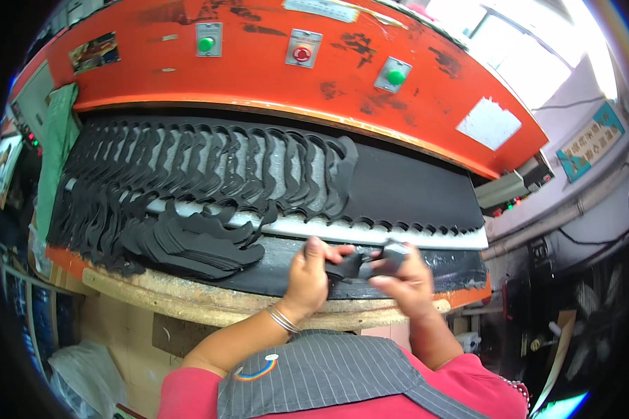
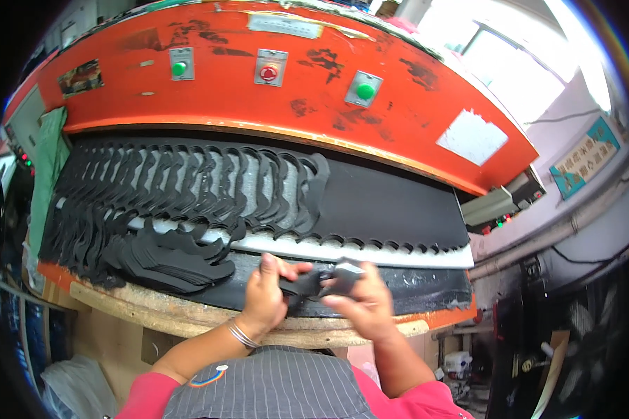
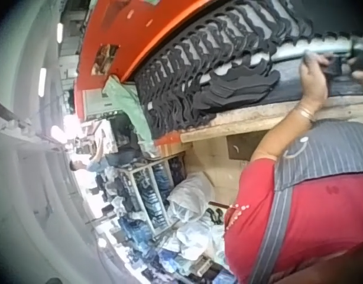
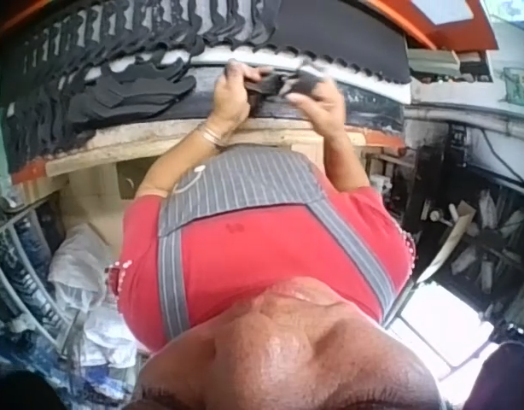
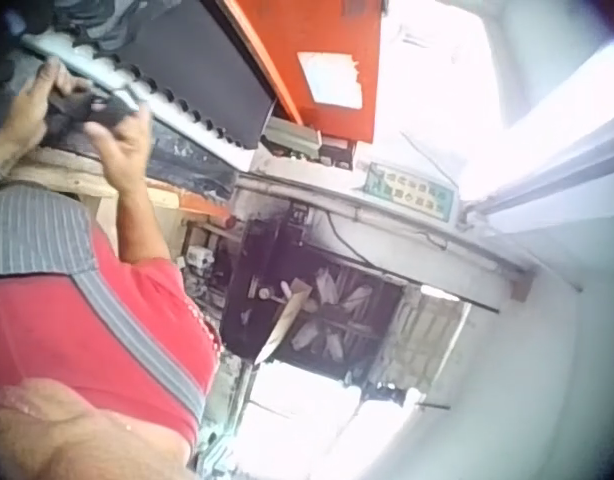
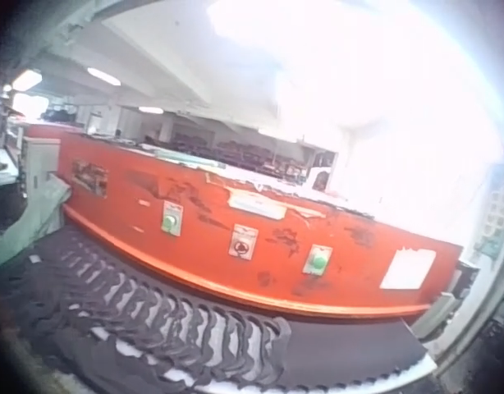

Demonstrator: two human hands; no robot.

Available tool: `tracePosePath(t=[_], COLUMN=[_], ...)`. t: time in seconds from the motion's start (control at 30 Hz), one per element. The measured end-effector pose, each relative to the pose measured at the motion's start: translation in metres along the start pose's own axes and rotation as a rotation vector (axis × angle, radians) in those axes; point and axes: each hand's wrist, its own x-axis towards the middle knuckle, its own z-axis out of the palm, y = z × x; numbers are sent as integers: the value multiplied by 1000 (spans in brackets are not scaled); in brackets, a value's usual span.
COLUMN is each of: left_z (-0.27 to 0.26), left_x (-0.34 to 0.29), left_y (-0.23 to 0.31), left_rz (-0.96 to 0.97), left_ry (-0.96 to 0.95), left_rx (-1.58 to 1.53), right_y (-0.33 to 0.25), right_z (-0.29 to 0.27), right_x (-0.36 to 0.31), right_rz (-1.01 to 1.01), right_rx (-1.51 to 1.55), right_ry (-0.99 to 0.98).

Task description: Operating a die-cutting machine to cut out shapes from black material (likely shoe components).

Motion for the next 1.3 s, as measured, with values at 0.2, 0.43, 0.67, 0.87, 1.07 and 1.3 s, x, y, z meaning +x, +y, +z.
tracePosePath(t=[0.2,0.43,0.67,0.87,1.07,1.3], left_z=[-79,-66,19,29,24,22], left_x=[-12,-107,-146,-177,-199,-209], left_y=[77,47,-10,-32,-41,-40], left_rz=[285,185,170,315,433,453], left_ry=[364,281,92,190,289,300], left_rx=[-264,-294,-184,-144,-198,-181], right_y=[-11,105,152,187,187,197], right_z=[-98,-102,-89,-74,-79,-89], right_x=[13,64,164,234,237,221], right_rz=[-162,-241,-587,-682,-722,-543], right_rx=[200,-859,-847,-1090,-1178,-1147], right_ry=[470,-149,-560,-1000,-824,-439])
